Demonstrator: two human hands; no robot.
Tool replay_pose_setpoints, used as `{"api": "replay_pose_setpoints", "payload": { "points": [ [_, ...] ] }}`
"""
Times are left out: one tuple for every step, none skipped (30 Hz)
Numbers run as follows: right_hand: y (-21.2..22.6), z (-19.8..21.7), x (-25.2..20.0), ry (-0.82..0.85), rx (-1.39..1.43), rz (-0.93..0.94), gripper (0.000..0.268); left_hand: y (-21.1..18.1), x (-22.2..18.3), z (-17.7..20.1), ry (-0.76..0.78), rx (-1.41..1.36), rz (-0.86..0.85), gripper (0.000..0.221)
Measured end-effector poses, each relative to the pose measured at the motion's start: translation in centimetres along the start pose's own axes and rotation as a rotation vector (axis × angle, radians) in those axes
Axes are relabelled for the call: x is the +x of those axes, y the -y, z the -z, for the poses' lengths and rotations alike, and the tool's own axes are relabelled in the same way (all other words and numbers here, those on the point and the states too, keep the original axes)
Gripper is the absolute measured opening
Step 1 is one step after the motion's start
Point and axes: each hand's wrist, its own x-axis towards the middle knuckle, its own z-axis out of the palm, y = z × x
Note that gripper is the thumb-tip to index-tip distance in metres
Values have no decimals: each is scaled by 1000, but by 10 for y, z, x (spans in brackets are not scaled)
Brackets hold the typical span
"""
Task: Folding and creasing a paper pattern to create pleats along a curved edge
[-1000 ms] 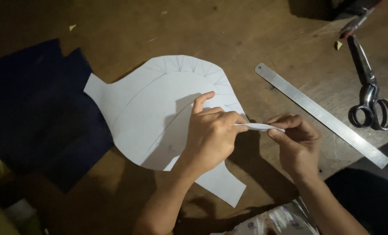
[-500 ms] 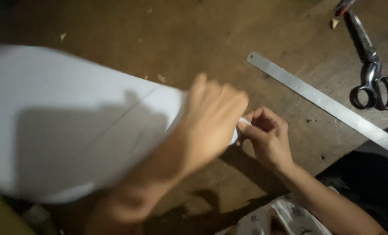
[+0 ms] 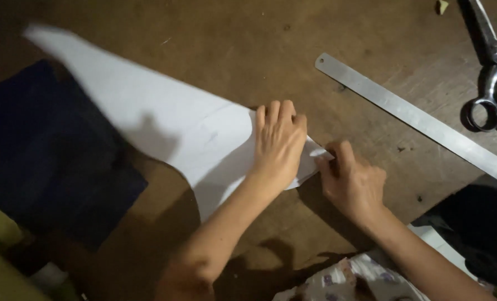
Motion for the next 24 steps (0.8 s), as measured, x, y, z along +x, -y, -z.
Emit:
{"api": "replay_pose_setpoints", "payload": {
  "points": [
    [-8,-7,-6,-225,-73,173,20,-2,-4,3,-170,-60,-24,25],
    [-10,-5,-7,-218,-74,175,20,0,-11,-2,-168,-63,-18,25],
    [-12,-4,-7,-266,-94,262,12,1,-17,-6,-241,-90,-49,17],
    [-13,-3,-7,-317,-110,350,9,3,-24,-10,-315,-114,-83,9],
    [-11,2,-7,-313,-108,352,9,6,-30,-22,-313,-113,-79,9],
    [-9,6,-7,-344,-140,402,6,9,-36,-35,-373,-119,-112,6],
    [-6,11,-7,-375,-171,453,5,13,-42,-47,-432,-125,-146,10],
    [-7,12,-8,-374,-170,454,5,12,-43,-46,-432,-124,-145,10],
    [-7,13,-9,-379,-168,463,5,11,-45,-45,-476,-128,-148,10],
    [-8,15,-10,-383,-169,472,8,10,-46,-44,-521,-136,-151,14],
    [-8,17,-9,-381,-171,472,8,10,-48,-44,-522,-138,-149,14],
    [-8,18,-8,-361,-161,500,12,10,-49,-45,-511,-157,-134,14],
    [-9,20,-7,-341,-151,528,16,10,-51,-46,-501,-177,-119,16],
    [-10,21,-7,-334,-151,525,16,10,-53,-46,-496,-181,-115,16],
    [-11,21,-7,-324,-138,531,18,10,-55,-46,-473,-200,-109,19],
    [-12,22,-6,-320,-125,537,21,10,-55,-47,-454,-218,-108,27],
    [-11,22,-4,-319,-127,534,21,11,-56,-45,-453,-221,-109,27],
    [-11,24,-3,-296,-104,545,22,11,-57,-45,-427,-208,-116,29],
    [-10,25,-3,-272,-80,555,23,10,-58,-44,-401,-195,-122,31],
    [-11,29,1,-267,-85,554,23,10,-57,-45,-400,-202,-120,31],
    [-11,33,5,-230,-78,558,19,10,-58,-45,-403,-208,-123,29],
    [-11,37,9,-195,-68,566,14,11,-58,-45,-409,-209,-124,27],
    [-25,41,21,-193,-70,569,14,11,-59,-39,-412,-211,-121,27],
    [-39,46,34,-109,35,581,4,12,-59,-32,-325,-239,-132,21]
  ]
}}
